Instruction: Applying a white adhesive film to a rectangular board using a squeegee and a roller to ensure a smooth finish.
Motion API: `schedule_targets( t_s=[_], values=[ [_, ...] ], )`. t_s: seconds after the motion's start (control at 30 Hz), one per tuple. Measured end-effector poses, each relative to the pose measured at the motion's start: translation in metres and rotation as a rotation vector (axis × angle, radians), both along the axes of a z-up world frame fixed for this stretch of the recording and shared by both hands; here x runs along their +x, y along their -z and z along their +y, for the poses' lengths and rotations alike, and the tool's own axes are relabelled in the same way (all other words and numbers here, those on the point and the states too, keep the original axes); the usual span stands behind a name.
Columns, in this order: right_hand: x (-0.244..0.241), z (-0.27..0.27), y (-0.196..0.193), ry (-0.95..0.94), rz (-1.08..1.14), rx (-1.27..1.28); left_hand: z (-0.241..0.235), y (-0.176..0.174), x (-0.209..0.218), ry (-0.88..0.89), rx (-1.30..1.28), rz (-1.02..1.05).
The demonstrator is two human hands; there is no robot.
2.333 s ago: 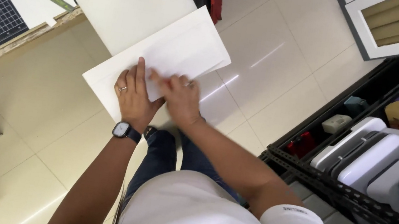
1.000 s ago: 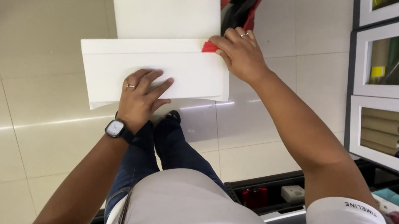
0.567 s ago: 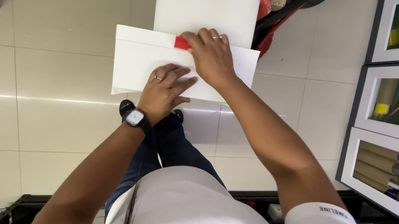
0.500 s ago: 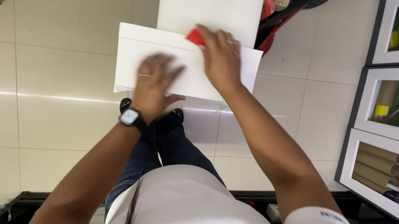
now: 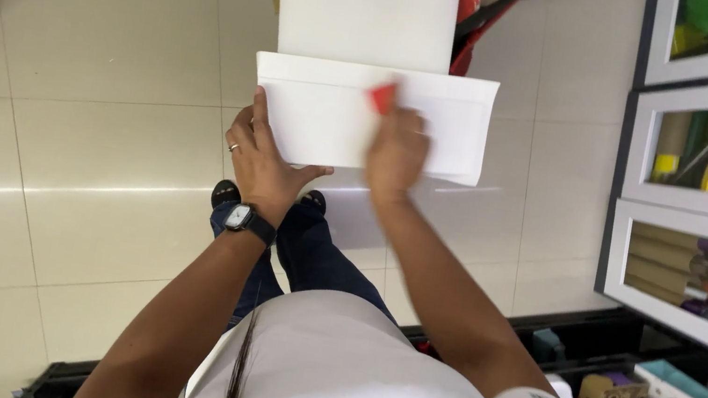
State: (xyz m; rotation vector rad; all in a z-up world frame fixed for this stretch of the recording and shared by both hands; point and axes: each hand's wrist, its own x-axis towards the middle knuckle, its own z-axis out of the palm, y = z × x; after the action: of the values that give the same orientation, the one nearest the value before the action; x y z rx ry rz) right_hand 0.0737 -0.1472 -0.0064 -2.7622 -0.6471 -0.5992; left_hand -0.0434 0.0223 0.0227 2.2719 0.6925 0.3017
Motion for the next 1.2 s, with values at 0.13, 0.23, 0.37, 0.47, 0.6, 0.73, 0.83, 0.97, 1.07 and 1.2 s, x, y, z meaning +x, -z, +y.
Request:
schedule_targets(
  t_s=[0.13, 0.23, 0.37, 0.47, 0.6, 0.73, 0.83, 0.97, 1.07, 1.2],
  values=[
    [-0.022, 0.069, -0.009, -0.089, -0.051, -0.046, 0.008, 0.013, -0.002, 0.005, 0.003, -0.080],
    [0.018, -0.015, 0.011, 0.086, -0.083, -0.207, 0.014, -0.013, -0.003, -0.011, -0.223, 0.018],
    [0.012, -0.031, 0.027, 0.531, -0.015, -0.101, 0.014, -0.002, -0.006, 0.015, -0.214, 0.022],
    [-0.012, 0.062, 0.033, 0.343, -0.089, -0.284, 0.016, 0.021, 0.003, 0.051, -0.195, 0.022],
    [-0.009, 0.057, 0.039, 0.222, -0.015, -0.205, 0.020, 0.029, 0.004, 0.094, -0.195, -0.028],
    [0.032, -0.086, 0.032, 0.642, -0.056, -0.247, 0.022, 0.012, 0.004, 0.134, -0.259, -0.049],
    [-0.028, -0.018, 0.027, 0.641, 0.290, -0.066, 0.023, 0.006, 0.001, 0.159, -0.286, -0.078],
    [-0.112, 0.060, -0.012, 0.261, 0.034, -0.032, 0.021, 0.027, -0.002, 0.150, -0.194, -0.101],
    [-0.064, -0.024, -0.022, 0.447, 0.256, -0.152, 0.020, 0.021, 0.000, 0.179, -0.239, -0.119],
    [-0.053, -0.037, 0.001, 0.752, 0.150, 0.025, 0.023, 0.022, -0.005, 0.188, -0.226, -0.137]
  ],
)
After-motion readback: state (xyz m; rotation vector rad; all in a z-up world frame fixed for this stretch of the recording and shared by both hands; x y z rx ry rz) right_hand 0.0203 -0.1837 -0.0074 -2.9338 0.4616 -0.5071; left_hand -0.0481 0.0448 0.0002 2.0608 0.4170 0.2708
